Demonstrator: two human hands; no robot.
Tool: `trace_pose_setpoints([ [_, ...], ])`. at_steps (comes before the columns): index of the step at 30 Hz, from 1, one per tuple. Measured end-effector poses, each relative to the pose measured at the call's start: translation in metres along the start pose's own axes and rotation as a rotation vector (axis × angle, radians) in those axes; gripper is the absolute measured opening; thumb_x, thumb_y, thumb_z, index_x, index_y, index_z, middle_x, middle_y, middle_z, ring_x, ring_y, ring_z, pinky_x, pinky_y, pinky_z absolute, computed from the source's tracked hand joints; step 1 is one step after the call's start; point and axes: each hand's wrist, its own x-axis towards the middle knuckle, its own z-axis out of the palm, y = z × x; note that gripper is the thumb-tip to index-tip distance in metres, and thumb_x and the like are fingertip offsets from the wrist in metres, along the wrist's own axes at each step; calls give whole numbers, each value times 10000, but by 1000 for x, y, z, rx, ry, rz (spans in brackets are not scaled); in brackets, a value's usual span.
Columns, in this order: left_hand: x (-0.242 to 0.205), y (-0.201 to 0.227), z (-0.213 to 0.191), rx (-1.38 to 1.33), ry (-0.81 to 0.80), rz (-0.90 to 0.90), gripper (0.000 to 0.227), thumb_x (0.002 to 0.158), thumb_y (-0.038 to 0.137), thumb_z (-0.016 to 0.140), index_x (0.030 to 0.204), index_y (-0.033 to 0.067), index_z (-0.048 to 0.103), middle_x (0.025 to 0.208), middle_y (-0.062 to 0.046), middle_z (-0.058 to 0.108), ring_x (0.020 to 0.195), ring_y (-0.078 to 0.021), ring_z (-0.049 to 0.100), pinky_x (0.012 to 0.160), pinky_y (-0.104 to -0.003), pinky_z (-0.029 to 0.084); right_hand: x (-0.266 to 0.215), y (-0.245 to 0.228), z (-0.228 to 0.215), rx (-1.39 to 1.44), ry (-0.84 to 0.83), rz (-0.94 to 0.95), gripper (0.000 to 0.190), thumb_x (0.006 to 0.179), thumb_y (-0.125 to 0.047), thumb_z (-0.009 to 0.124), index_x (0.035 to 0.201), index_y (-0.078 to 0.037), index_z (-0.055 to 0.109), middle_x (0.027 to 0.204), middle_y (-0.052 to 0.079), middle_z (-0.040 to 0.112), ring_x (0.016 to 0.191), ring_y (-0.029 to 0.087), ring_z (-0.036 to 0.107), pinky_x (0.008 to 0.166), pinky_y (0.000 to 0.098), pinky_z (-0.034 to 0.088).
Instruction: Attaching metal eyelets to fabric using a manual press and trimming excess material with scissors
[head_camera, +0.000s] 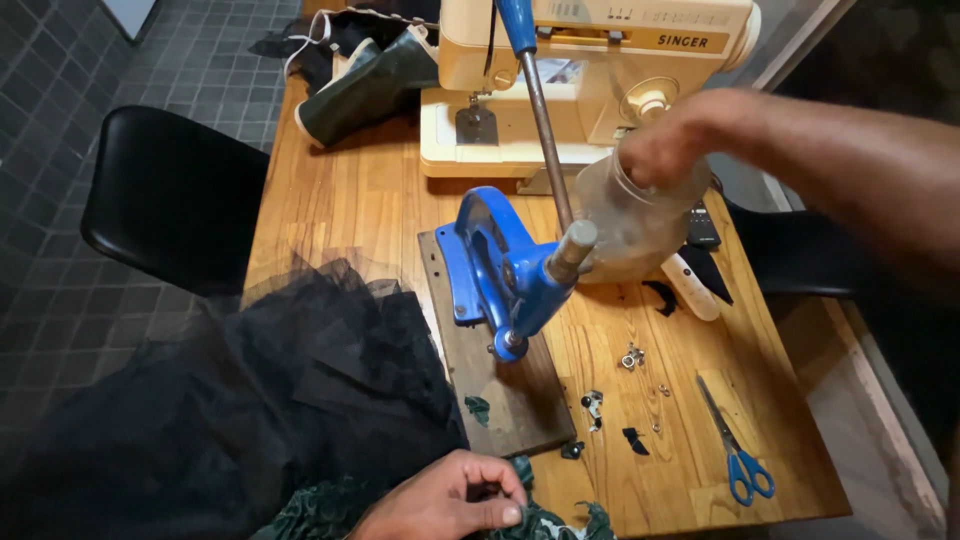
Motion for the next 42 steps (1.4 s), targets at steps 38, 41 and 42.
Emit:
trace_pose_setpoints([
  [38, 14, -32, 2, 39, 102, 141, 206, 921, 274, 747, 940, 69, 762, 827, 34, 656, 757, -66, 556, 705, -249, 432, 6, -103, 273, 445, 877, -98, 150, 984, -49, 495, 1107, -42, 581, 1002, 144, 529, 889, 307, 502, 723, 458, 445],
  [41, 15, -32, 2, 26, 100, 150, 210, 929, 273, 738, 942, 65, 765, 828, 33, 667, 727, -56, 530, 662, -243, 405, -7, -103, 270, 591, 893, -169, 283, 998, -47, 522, 1274, 4, 556, 1097, 193, 510, 1025, 361, 517, 834, 514, 466],
  [42, 15, -33, 1, 27, 97, 149, 210, 929, 273, 738, 942, 65, 765, 828, 33, 667, 727, -56, 530, 662, -243, 405, -12, -104, 268, 592, 893, -165, 283, 998, -47, 522, 1274, 4, 556, 1097, 193, 510, 1025, 361, 517, 834, 514, 466],
])
